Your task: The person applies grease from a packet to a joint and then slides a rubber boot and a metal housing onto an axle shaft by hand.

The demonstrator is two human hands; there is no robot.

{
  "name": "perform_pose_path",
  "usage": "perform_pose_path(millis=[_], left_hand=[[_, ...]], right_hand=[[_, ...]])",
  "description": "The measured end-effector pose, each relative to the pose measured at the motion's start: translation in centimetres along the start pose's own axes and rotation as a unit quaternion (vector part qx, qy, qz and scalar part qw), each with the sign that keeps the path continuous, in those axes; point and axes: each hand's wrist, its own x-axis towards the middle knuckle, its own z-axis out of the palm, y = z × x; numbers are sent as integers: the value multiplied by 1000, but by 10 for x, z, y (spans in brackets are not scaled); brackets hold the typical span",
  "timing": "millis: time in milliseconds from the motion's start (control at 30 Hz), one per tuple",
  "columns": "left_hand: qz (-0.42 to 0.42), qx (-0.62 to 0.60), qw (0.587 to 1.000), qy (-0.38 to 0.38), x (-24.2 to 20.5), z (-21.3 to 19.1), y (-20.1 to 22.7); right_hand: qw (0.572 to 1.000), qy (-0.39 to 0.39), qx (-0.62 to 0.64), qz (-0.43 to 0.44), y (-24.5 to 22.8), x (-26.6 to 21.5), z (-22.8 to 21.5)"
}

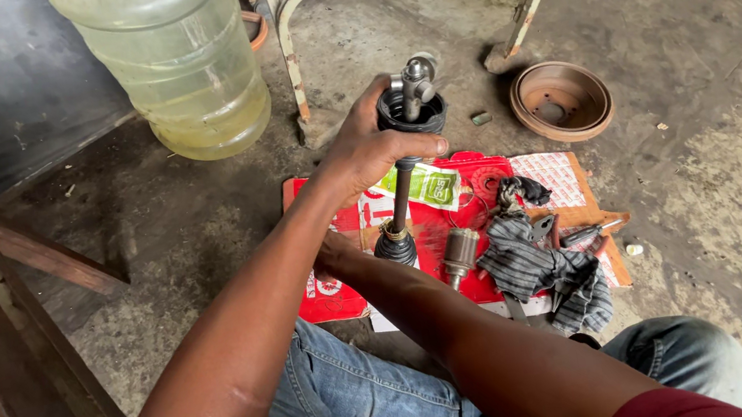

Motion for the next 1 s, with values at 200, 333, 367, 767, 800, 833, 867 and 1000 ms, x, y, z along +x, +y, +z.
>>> perform_pose_path(millis=[200,333,367,767,800,833,867,1000], left_hand=[[-12,-127,992,-24,-3,3,3],[0,-112,994,-6,-4,1,-1],[11,-113,994,-1,-5,0,-1],[52,-50,997,18,-12,6,2],[52,-52,997,19,-12,8,1],[51,-54,997,20,-12,10,0],[50,-54,997,22,-12,11,0],[65,-22,997,19,-12,14,0]], right_hand=[[997,-69,18,-4,-6,-25,-23],[977,-187,103,-22,13,-67,-49],[968,-224,106,-34,24,-84,-55],[983,-60,41,171,226,-204,-149],[987,-28,-8,158,233,-201,-142],[988,4,-57,144,240,-199,-135],[979,15,5,205,244,-196,-127],[915,54,244,317,242,-186,-80]])
